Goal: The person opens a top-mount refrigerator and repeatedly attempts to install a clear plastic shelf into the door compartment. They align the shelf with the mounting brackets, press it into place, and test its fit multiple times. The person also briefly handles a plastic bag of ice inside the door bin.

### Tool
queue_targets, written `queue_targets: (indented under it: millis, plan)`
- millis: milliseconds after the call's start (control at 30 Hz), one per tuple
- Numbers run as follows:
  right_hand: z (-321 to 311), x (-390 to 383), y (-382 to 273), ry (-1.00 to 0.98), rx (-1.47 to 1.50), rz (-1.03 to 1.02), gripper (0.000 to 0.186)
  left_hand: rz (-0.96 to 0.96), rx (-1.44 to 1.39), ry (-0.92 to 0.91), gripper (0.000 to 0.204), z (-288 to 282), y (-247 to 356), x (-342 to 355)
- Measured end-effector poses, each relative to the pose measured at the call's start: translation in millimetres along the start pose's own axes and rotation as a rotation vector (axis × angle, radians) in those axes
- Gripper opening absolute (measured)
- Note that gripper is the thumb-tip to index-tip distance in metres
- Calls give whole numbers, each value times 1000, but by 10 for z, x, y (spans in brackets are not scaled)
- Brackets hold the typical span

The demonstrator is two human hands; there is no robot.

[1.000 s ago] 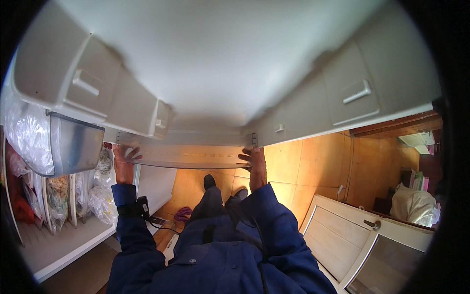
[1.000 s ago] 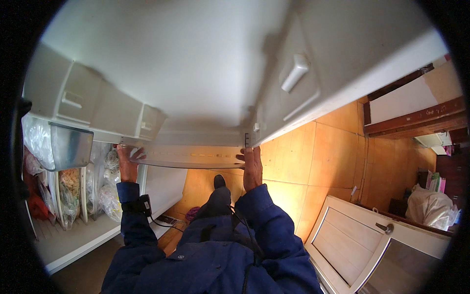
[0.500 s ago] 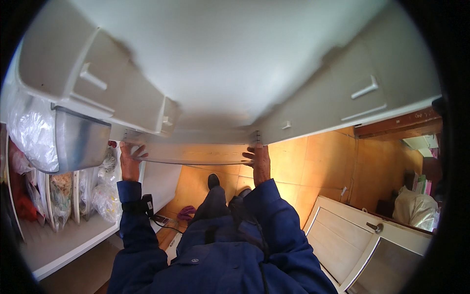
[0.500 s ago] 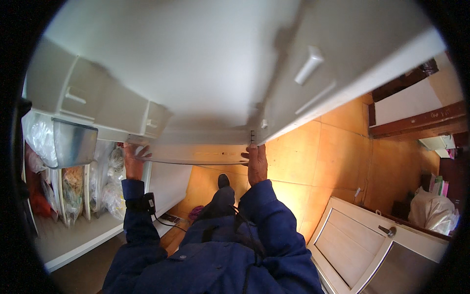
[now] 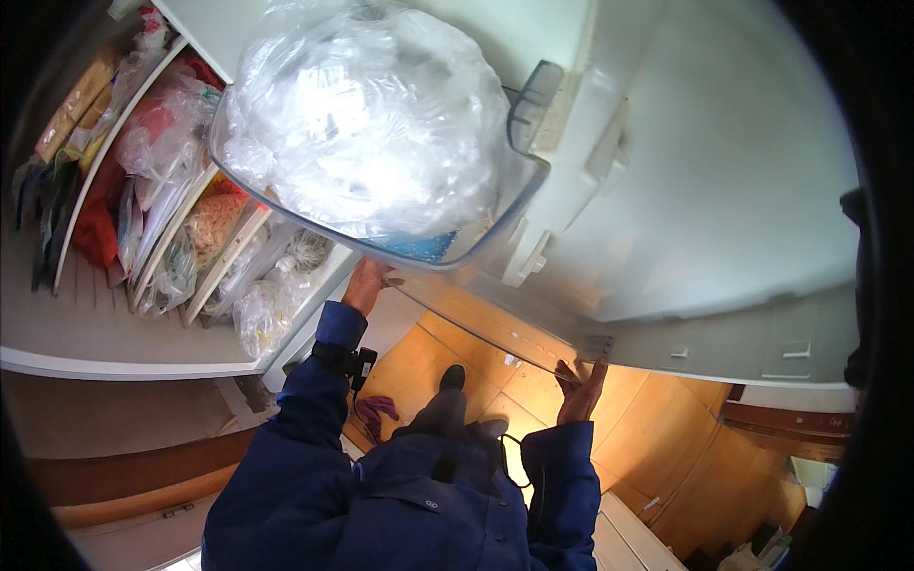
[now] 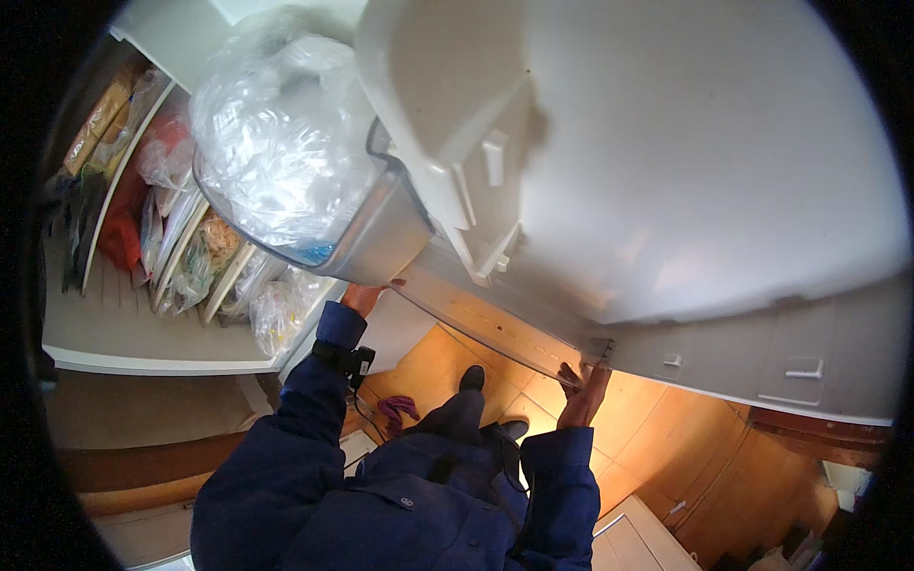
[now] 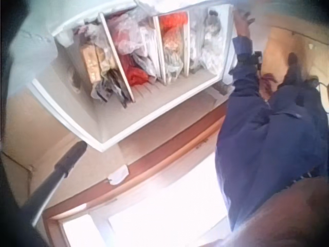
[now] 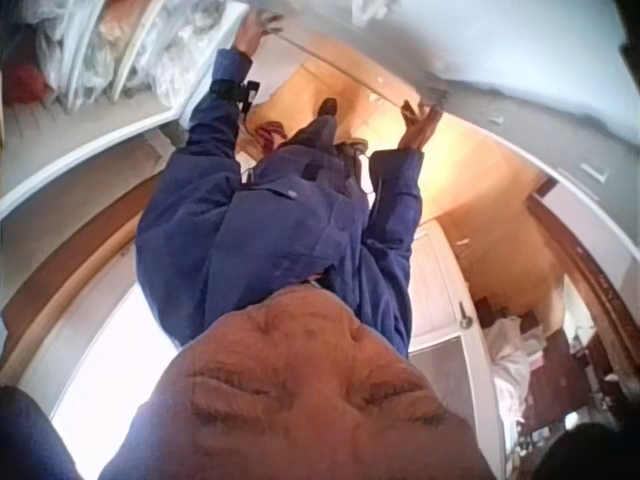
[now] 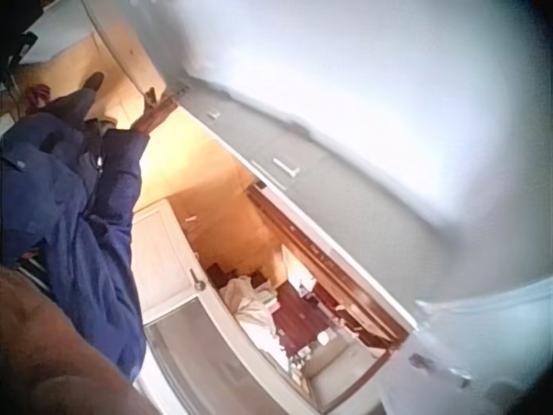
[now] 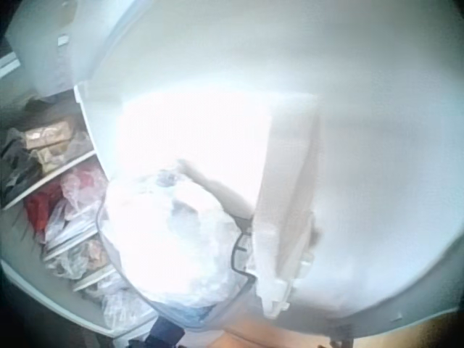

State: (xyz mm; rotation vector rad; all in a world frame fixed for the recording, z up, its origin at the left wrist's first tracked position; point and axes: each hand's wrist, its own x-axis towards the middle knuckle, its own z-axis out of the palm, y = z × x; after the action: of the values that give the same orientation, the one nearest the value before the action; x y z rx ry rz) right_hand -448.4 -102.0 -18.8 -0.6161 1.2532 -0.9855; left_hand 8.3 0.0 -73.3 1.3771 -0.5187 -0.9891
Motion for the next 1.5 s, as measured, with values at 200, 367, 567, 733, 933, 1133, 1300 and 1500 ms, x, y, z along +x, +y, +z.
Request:
queue_targets:
  millis: [200,367,567,733,933,1133,1300,1500]
  plan:
    - [54,12,-13,64,33,8,73,61,68,28,75,-34,-147,35]
    - [28,36,-40,7,-46,-38,91,101,174,84,70,38,-147,36]
    - [-36,187,171,54,49,33,77,3,52,193,61,254,3,-58]
    - [-86,244,262,76,60,70,71,-20,108,195,56,301,77,-108]
    - [-49,217,251,98,-26,23,92,-58,108,223,63,389,44,-54]
    - [-61,218,216,85,-40,34,92,-51,69,219,67,489,257,-251]
    - [-63,227,230,102,-49,11,89,-73,181,188,67,486,302,-209]
    - [-137,252,258,83,-21,0,77,-160,136,121,66,376,365,-229]
